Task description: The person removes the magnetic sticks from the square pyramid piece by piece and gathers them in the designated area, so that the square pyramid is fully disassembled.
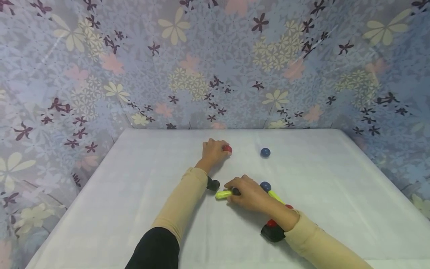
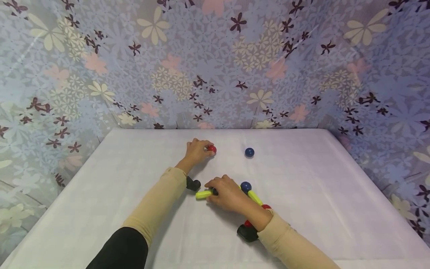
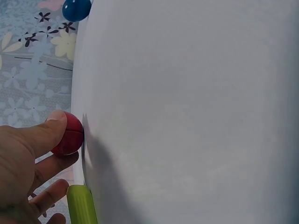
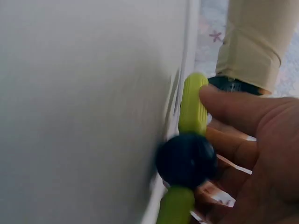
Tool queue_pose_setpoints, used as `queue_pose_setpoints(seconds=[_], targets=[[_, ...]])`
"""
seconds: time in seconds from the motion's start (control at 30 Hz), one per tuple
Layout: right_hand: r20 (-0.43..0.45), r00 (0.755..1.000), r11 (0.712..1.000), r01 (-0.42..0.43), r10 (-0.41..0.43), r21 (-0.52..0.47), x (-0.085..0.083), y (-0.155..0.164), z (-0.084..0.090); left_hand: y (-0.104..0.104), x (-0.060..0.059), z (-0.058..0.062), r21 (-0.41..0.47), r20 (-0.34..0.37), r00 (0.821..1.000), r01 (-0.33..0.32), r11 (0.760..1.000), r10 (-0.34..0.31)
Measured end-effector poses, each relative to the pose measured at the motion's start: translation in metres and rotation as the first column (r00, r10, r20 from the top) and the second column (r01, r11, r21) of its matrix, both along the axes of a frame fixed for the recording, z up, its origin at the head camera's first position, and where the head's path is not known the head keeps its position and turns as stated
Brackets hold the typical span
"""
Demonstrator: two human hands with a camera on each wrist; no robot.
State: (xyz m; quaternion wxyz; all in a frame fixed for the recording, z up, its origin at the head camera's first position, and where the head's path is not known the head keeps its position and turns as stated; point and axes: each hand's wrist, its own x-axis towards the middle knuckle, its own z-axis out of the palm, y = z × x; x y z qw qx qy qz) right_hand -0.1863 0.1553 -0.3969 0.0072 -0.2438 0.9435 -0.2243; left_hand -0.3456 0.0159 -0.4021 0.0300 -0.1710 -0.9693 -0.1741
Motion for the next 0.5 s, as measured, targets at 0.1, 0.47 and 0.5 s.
queue_pose_setpoints(seconds=[0.1,0.47,0.5], targets=[[0.02,0.998,0.998,0.061,-0.061,0.021,0.004,0.007,0.008,0.001,0.0,0.001,-0.003,-0.01,1.0,0.008,1.0,-0.008],[0.058,0.996,0.998,0.067,-0.067,0.0,0.002,0.028,0.003,0.001,0.0,0.0,-0.019,0.014,1.0,-0.016,1.0,0.016],[0.059,0.996,0.998,0.069,-0.069,-0.002,0.002,0.029,0.002,0.001,0.0,0.0,-0.02,0.014,1.0,-0.015,1.0,0.016]])
